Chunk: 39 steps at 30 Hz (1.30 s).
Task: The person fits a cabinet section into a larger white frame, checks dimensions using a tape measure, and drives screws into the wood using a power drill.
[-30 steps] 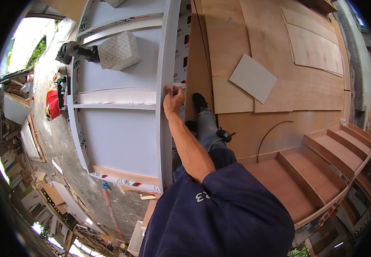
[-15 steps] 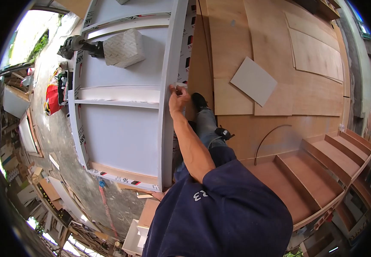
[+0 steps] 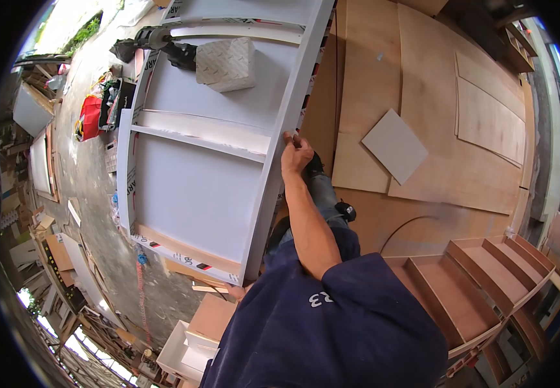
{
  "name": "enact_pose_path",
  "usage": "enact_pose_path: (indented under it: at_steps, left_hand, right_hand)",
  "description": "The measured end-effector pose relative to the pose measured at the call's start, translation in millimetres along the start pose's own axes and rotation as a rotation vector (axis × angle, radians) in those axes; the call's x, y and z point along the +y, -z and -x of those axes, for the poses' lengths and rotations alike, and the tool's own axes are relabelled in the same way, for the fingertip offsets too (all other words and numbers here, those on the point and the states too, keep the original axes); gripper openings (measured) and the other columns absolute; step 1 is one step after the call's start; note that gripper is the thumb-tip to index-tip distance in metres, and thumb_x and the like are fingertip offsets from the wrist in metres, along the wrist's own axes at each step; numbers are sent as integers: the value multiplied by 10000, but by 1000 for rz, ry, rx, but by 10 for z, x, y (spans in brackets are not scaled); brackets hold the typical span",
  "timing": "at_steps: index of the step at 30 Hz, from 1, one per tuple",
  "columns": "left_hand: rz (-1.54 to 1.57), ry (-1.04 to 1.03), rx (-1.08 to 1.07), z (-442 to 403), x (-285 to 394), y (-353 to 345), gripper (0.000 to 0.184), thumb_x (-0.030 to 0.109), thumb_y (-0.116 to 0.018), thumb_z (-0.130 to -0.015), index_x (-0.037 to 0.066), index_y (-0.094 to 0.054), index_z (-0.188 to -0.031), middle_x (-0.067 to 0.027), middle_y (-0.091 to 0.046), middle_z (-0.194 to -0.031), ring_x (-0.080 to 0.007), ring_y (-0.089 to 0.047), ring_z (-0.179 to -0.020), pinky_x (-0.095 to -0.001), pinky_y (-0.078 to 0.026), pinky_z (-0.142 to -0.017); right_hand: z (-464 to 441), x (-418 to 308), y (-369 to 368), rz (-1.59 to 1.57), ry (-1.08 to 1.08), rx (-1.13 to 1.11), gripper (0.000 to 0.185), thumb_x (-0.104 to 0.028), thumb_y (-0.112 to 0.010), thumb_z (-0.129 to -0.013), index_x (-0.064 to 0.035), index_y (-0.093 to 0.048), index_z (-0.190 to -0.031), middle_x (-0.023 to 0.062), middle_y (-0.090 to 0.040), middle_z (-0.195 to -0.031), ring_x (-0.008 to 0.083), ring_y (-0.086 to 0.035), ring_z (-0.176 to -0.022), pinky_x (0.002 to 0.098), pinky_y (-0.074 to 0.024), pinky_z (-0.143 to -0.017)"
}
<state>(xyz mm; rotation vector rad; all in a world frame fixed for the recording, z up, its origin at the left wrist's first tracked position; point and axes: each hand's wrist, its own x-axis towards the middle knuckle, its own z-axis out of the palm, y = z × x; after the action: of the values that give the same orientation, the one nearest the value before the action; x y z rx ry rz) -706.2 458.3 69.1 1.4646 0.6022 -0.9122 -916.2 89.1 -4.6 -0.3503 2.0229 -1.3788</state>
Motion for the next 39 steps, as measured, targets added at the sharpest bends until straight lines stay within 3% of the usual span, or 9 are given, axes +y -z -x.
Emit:
enact_pose_path:
  at_steps: [14,17,18,21,22,23,25,31,39]
  left_hand:
    - [196,4,-54,109,-29,-150,852,748,-362,-866,228,-256,-1532,-60,-329,-1537,-347,-333,-1382,-633,-259,-1084]
    - [71,-79,-41,154,38,-242,838,736,-333,-889,208,-250,-1534,-61,-323,-1542,-337,-330,-1386,-589,-275,-1099]
    - [82,-188,-86,2,4,-114,802,649,-437,-921,114,-310,-1504,-102,-414,-1477,-298,-443,-1301,-485,-382,-1055]
    - [-235,-338,27,-166,103,-127,815,586,-576,-891,14,-386,-1441,-114,-514,-1370,-259,-527,-1217,-403,-439,-1002]
    - [-240,-407,262,-80,116,-265,531,394,-706,-873,-48,-652,-1163,-144,-685,-1048,-238,-654,-908,-329,-502,-825]
    - [-236,-408,269,-117,119,-235,531,394,-706,-873,-48,-652,-1163,-144,-685,-1048,-238,-654,-908,-329,-502,-825]
    - [-809,-537,495,-312,124,-117,427,339,-729,-846,-60,-714,-998,-138,-711,-877,-254,-663,-789,-359,-513,-766]
    - [-881,-661,554,-301,45,-127,330,239,-719,-808,-38,-718,-988,-178,-721,-844,-289,-678,-774,-408,-515,-741]
    - [-964,-613,645,-303,-9,-130,358,265,-700,-806,-22,-714,-1019,-220,-715,-894,-370,-677,-824,-449,-509,-796]
  right_hand:
    - [-11,-212,66,1,-120,-156,193,-79,-727,-845,99,-707,-915,109,-695,-880,177,-618,-792,316,-488,-756]
    - [8,-239,49,-93,-163,-144,217,-88,-746,-823,114,-693,-883,140,-692,-826,204,-621,-762,332,-493,-710]
    - [24,-272,47,-86,-178,-139,231,-85,-741,-826,119,-687,-920,155,-696,-859,216,-633,-781,337,-503,-727]
    - [43,-324,41,-89,-188,-135,252,-84,-736,-828,128,-678,-952,174,-699,-896,229,-645,-798,344,-514,-746]
    - [40,-330,44,-86,-188,-144,252,-84,-736,-828,128,-678,-952,174,-699,-896,229,-645,-798,344,-514,-746]
    - [41,-326,52,-74,-196,-152,261,-80,-731,-831,134,-672,-969,181,-699,-910,234,-648,-804,343,-516,-752]
    - [29,-317,57,-64,-205,-163,271,-77,-726,-835,139,-665,-986,187,-699,-925,238,-652,-809,341,-519,-759]
    - [39,-398,80,-42,-263,-192,236,-65,-711,-847,127,-670,-980,175,-704,-928,226,-667,-822,319,-525,-760]
    - [91,-470,40,-67,-292,-155,208,-57,-691,-861,123,-665,-960,177,-700,-912,227,-671,-816,321,-532,-746]
